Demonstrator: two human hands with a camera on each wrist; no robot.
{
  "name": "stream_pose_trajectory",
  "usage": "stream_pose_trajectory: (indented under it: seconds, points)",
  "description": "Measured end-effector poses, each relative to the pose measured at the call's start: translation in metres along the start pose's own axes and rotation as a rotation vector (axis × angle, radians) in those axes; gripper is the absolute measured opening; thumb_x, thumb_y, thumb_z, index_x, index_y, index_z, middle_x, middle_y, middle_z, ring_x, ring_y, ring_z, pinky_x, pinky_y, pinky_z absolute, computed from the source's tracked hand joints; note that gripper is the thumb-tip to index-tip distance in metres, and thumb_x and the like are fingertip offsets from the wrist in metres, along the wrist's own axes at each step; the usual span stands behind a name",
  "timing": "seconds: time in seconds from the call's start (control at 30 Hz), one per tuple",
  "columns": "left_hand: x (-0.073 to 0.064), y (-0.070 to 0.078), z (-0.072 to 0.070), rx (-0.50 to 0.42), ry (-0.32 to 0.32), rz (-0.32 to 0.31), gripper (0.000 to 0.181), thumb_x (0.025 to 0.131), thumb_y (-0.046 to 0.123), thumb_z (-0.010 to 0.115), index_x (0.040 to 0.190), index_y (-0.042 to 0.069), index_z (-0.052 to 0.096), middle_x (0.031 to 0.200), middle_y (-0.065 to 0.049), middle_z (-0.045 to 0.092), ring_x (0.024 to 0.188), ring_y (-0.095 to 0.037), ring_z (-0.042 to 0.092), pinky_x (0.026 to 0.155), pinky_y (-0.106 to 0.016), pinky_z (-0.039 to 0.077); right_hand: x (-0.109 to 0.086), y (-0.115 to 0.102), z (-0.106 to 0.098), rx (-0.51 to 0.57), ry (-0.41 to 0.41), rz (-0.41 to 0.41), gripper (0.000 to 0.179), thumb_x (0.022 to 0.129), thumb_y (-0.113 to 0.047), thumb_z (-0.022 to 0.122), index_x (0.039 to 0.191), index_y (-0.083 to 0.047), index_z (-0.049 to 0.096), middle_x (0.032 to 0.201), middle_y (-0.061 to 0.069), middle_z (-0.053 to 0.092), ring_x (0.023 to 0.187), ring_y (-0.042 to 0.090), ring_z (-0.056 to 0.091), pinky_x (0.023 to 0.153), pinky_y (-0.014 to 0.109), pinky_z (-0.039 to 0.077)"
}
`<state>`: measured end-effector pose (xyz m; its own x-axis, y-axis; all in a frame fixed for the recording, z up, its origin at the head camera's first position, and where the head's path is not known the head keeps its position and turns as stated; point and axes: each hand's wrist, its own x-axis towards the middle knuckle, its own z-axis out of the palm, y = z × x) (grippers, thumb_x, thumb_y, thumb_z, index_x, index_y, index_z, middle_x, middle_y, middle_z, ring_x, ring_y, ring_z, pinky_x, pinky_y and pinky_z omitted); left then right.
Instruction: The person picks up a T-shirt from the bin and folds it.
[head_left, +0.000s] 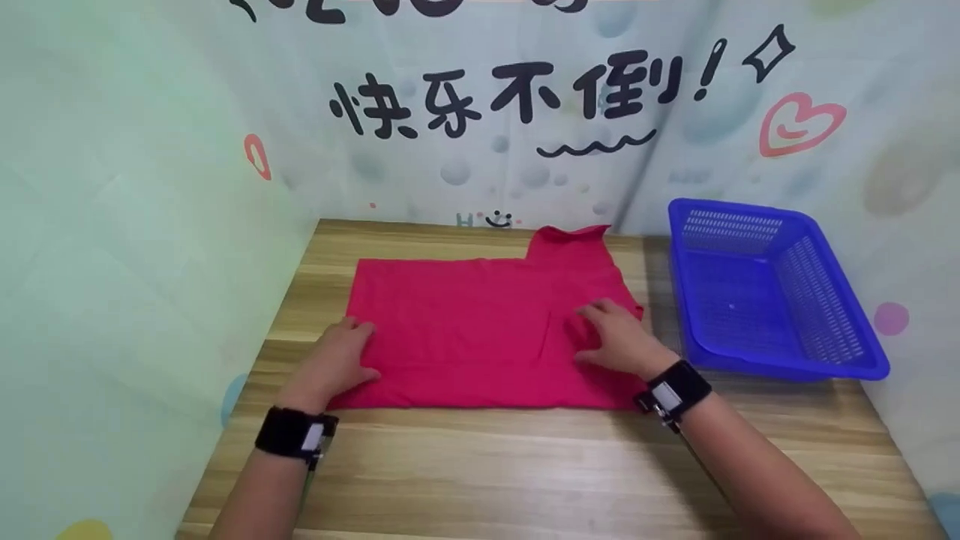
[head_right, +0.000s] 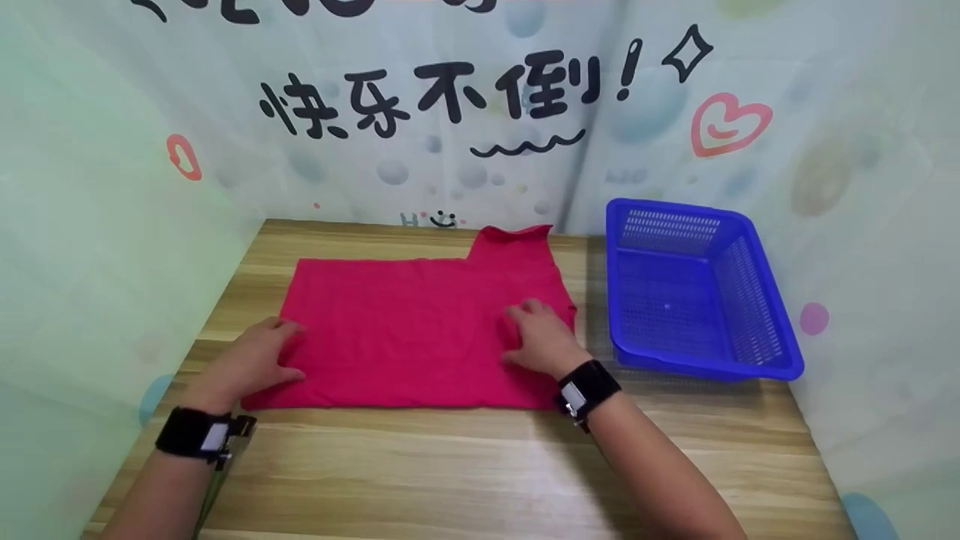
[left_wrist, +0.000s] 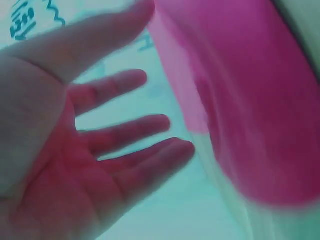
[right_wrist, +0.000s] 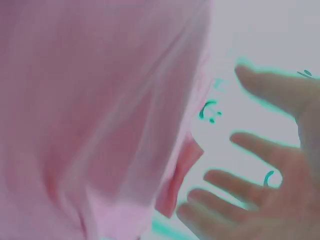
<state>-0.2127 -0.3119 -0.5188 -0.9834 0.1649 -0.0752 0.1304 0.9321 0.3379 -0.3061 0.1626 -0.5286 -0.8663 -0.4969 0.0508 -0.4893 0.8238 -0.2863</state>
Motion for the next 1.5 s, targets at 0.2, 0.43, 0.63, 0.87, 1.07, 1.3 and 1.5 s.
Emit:
stream_pose_trajectory:
  seconds: [0.2, 0.43, 0.63, 0.87, 1.07, 1.3, 1.5]
  points:
    - [0.003, 0.007, 0.002, -0.032, -0.154, -0.023, 0.096, 0.079, 0.018, 0.094, 0.158, -0.002, 0.044, 0.162, -0.034, 0.041, 0.156, -0.052, 0.032, 0.126, -0.061, 0.035, -0.016, 0.000, 0.003, 0.017, -0.319, -0.023, 0.097, 0.082, -0.038, 0.091, 0.163, -0.014, 0.043, 0.170, 0.033, 0.027, 0.158, 0.055, 0.024, 0.123, 0.070, 0.032]
    - [-0.015, 0.017, 0.010, -0.070, -0.207, -0.045, 0.093, 0.075, 0.016, 0.097, 0.153, -0.004, 0.050, 0.160, -0.034, 0.043, 0.154, -0.051, 0.034, 0.122, -0.061, 0.039, -0.060, -0.015, 0.006, -0.039, -0.365, 0.010, 0.103, 0.080, -0.042, 0.092, 0.164, -0.011, 0.041, 0.169, 0.037, 0.023, 0.155, 0.063, 0.022, 0.119, 0.073, 0.035]
    - [-0.017, 0.019, 0.002, -0.060, -0.220, -0.041, 0.085, 0.074, 0.014, 0.097, 0.147, -0.003, 0.057, 0.149, -0.028, 0.056, 0.142, -0.044, 0.051, 0.116, -0.058, 0.047, -0.077, -0.027, 0.005, -0.019, -0.347, 0.022, 0.102, 0.080, -0.048, 0.090, 0.162, -0.012, 0.044, 0.165, 0.037, 0.032, 0.152, 0.062, 0.030, 0.116, 0.073, 0.039]
    - [0.038, 0.006, -0.016, 0.027, -0.128, 0.079, 0.031, 0.088, 0.009, 0.080, 0.114, -0.001, 0.066, 0.095, -0.014, 0.067, 0.091, -0.029, 0.062, 0.086, -0.049, 0.056, -0.018, -0.012, -0.025, 0.052, -0.119, 0.006, 0.071, 0.094, -0.036, 0.078, 0.147, 0.004, 0.055, 0.133, 0.031, 0.062, 0.123, 0.047, 0.064, 0.105, 0.061, 0.053]
    - [0.105, -0.006, -0.007, 0.053, 0.004, 0.117, 0.044, 0.102, 0.010, 0.064, 0.144, -0.003, 0.058, 0.148, -0.035, 0.053, 0.141, -0.051, 0.051, 0.121, -0.060, 0.041, 0.055, 0.019, -0.028, -0.029, -0.076, 0.114, 0.048, 0.104, -0.015, 0.058, 0.142, 0.013, 0.055, 0.135, 0.039, 0.063, 0.131, 0.053, 0.059, 0.113, 0.061, 0.048]
    - [0.136, -0.020, -0.003, 0.109, -0.014, 0.076, 0.046, 0.107, 0.009, 0.057, 0.152, 0.002, 0.054, 0.151, -0.030, 0.055, 0.143, -0.047, 0.051, 0.121, -0.058, 0.042, 0.085, 0.046, -0.007, -0.106, -0.038, 0.160, 0.031, 0.101, -0.003, 0.052, 0.124, 0.013, 0.063, 0.120, 0.037, 0.070, 0.116, 0.053, 0.067, 0.103, 0.061, 0.054]
    - [0.140, -0.021, -0.008, 0.084, -0.002, 0.069, 0.035, 0.101, 0.001, 0.060, 0.135, -0.002, 0.065, 0.127, -0.028, 0.067, 0.124, -0.043, 0.063, 0.109, -0.054, 0.052, 0.087, 0.057, 0.001, -0.107, 0.067, 0.261, 0.023, 0.097, -0.009, 0.061, 0.105, 0.012, 0.066, 0.104, 0.036, 0.072, 0.100, 0.054, 0.070, 0.089, 0.063, 0.058]
